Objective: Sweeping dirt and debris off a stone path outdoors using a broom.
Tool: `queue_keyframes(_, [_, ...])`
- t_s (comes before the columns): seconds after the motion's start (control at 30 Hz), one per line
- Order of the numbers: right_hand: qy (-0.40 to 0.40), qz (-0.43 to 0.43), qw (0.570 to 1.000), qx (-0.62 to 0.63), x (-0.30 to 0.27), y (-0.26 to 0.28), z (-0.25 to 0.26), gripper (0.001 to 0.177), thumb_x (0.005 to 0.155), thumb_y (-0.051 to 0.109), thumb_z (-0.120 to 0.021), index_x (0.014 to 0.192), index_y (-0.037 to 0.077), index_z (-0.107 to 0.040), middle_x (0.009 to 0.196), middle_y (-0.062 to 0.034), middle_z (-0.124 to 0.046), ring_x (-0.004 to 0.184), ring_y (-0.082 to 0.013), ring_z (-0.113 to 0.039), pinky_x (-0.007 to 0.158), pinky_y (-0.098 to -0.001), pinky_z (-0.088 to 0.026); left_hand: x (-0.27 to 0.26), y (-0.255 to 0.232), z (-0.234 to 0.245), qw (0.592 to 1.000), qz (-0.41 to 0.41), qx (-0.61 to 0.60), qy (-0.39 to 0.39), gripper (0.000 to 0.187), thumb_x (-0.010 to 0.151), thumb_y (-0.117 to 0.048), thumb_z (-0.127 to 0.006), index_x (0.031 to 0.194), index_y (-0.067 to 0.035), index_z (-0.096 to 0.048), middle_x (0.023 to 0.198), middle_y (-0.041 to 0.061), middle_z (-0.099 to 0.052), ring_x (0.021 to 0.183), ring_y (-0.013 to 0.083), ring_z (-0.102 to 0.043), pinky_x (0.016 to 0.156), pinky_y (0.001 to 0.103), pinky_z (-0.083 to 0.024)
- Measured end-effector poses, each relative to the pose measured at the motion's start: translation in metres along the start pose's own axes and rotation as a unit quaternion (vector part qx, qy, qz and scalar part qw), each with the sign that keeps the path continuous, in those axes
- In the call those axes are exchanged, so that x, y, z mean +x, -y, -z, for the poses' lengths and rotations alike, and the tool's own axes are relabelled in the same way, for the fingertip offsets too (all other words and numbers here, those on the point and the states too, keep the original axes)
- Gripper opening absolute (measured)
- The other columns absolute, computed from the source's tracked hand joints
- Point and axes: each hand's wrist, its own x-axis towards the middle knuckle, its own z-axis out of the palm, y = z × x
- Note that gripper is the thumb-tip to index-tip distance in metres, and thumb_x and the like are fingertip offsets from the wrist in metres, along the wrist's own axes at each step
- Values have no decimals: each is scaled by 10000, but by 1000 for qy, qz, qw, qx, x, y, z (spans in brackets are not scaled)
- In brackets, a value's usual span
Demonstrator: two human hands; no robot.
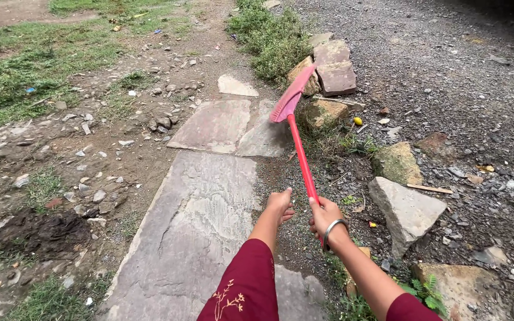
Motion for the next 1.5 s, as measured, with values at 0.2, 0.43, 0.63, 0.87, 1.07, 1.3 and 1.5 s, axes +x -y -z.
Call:
queue_keyframes(0.2, [141,-62,988,19,-15,1,-14,331,994,353,-601,1251,156,-670,602,-7,-474,388,-100,-407,341,-278,-312,-10,-2,25,998,-11,-32,-44,571,993,-595,-487,1136,-61,-630,1002,122,-720,729,240,-687,629,391,-557])
queue_keyframes(0.43, [91,-98,990,-38,-8,-37,12,333,1004,375,-594,1223,141,-685,585,-20,-474,383,-132,-420,344,-305,-328,5,3,35,999,-18,-33,-31,643,983,-645,-485,1281,-79,-555,1036,109,-709,748,229,-685,645,377,-560])
queue_keyframes(0.63, [-40,-22,997,-59,-7,-30,23,353,1018,348,-567,1267,110,-644,577,-49,-522,401,-164,-485,369,-347,-390,-1,-2,26,999,-7,-33,-13,707,951,-693,-493,1347,-108,-534,1008,88,-709,750,218,-686,644,365,-560])
queue_keyframes(0.87, [4,-3,995,-98,-28,-11,5,416,989,373,-582,1343,160,-631,573,-44,-544,424,-155,-521,383,-345,-410,9,3,9,998,-29,-6,-55,707,959,-683,-511,1191,-30,-651,942,85,-696,705,221,-694,600,374,-568])
queue_keyframes(1.07, [85,-63,989,-100,-19,-47,20,485,964,377,-613,1430,248,-579,569,-29,-496,419,-154,-459,380,-338,-361,-11,-5,8,998,-22,-2,-58,637,958,-656,-518,1139,-53,-613,945,97,-691,708,232,-683,582,376,-557])
queue_keyframes(1.3, [-43,-42,984,-168,-21,-27,36,432,1022,372,-560,1406,182,-619,567,-49,-576,426,-159,-555,396,-338,-447,1,-2,8,997,-28,14,-70,642,967,-617,-564,1156,-8,-638,945,107,-709,682,212,-696,553,350,-566])
queue_keyframes(1.5, [-44,18,992,-115,-41,7,3,445,997,376,-559,1409,211,-594,558,-47,-584,429,-157,-568,385,-336,-433,-27,-11,1,995,-11,23,-100,599,966,-574,-597,1202,-23,-619,964,117,-721,691,218,-711,570,360,-576])
